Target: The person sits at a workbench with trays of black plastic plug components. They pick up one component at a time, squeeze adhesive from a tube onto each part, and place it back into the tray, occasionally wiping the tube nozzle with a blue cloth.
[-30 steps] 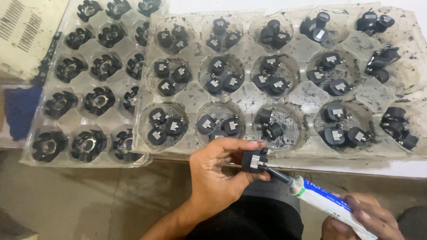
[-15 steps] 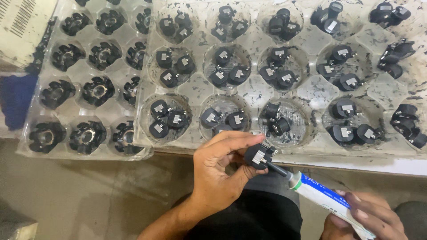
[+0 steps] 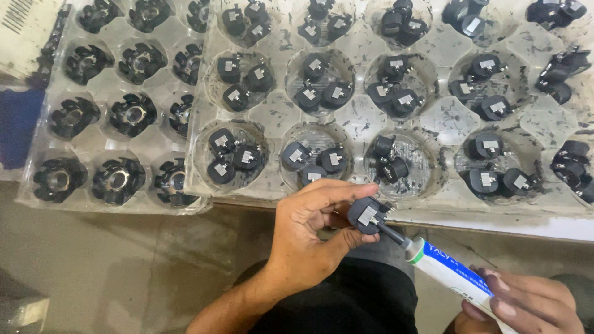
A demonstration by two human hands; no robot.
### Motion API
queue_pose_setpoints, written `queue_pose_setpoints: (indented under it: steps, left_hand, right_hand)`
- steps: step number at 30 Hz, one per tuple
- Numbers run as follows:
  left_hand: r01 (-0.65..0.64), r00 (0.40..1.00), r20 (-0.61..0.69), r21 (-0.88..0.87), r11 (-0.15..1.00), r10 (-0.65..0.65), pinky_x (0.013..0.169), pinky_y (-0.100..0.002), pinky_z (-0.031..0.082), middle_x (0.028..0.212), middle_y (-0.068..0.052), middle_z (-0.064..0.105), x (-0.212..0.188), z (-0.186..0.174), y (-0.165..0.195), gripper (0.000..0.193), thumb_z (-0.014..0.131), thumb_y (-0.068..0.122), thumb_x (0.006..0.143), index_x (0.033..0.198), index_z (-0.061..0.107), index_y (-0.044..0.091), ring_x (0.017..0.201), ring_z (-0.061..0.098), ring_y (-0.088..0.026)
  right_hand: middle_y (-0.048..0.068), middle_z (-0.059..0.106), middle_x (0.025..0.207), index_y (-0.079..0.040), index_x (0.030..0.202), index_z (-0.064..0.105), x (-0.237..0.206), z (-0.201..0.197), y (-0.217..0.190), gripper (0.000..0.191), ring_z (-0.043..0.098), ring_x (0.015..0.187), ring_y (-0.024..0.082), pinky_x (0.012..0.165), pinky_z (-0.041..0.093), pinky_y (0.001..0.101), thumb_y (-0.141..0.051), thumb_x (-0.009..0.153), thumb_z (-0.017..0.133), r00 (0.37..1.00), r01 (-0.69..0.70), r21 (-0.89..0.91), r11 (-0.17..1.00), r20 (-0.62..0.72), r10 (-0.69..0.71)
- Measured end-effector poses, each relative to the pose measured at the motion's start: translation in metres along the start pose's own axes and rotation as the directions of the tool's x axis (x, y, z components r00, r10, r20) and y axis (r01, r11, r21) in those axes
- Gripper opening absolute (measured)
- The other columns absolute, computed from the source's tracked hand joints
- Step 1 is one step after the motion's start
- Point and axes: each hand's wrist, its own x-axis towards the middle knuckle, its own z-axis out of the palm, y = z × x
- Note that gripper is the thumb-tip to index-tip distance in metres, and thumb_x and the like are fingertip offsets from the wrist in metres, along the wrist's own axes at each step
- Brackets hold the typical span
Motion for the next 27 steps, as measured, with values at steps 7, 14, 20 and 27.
queue_pose_setpoints:
  steps: [7,14,20,27]
  left_hand:
    - [-0.002,1.000,-0.004,-0.016,1.000,0.002,0.095,-0.032,0.066,0.132,-0.008,0.060,-0.001,0.001,-0.002,0.054,0.072,-0.023,0.087,0.135,0.066,0.001,0.109,0.069,-0.016]
    - [-0.029,1.000,-0.008,-0.029,0.999,0.029,0.095,-0.032,0.067,0.131,-0.009,0.061,-0.002,0.000,-0.003,0.053,0.072,-0.024,0.089,0.136,0.066,0.000,0.108,0.068,-0.015]
    - [-0.024,1.000,-0.013,-0.109,0.994,0.023,0.095,-0.031,0.064,0.123,-0.007,0.064,-0.006,0.002,-0.014,0.053,0.070,-0.022,0.092,0.140,0.063,-0.001,0.110,0.068,-0.015]
    - [0.113,0.992,-0.012,-0.386,0.915,-0.128,0.102,-0.029,0.058,0.131,-0.011,0.069,-0.014,0.016,-0.036,0.052,0.075,-0.012,0.092,0.141,0.061,-0.003,0.114,0.066,-0.015]
  right_hand:
    - [0.011,0.072,0.099,-0.008,0.097,0.054,-0.004,0.009,-0.009,0.041,0.075,0.098,0.023,0.084,0.061,0.0251,-0.001,0.073,0.087,0.989,-0.014,-0.006,1.000,-0.148,0.013]
    - [0.012,0.073,0.092,-0.008,0.092,0.056,-0.020,0.014,0.017,0.040,0.075,0.092,0.025,0.082,0.060,0.0268,-0.001,0.071,0.089,0.981,0.073,-0.082,0.994,-0.174,-0.086]
    - [0.012,0.072,0.096,-0.007,0.099,0.056,-0.037,-0.001,0.057,0.040,0.076,0.096,0.028,0.086,0.065,0.0342,-0.012,0.075,0.088,0.968,0.250,0.032,0.968,-0.035,-0.249]
    - [0.015,0.073,0.102,0.001,0.114,0.059,-0.082,-0.014,0.101,0.025,0.078,0.098,0.029,0.089,0.067,0.0361,-0.017,0.097,0.064,0.982,0.090,0.101,0.991,0.158,-0.105]
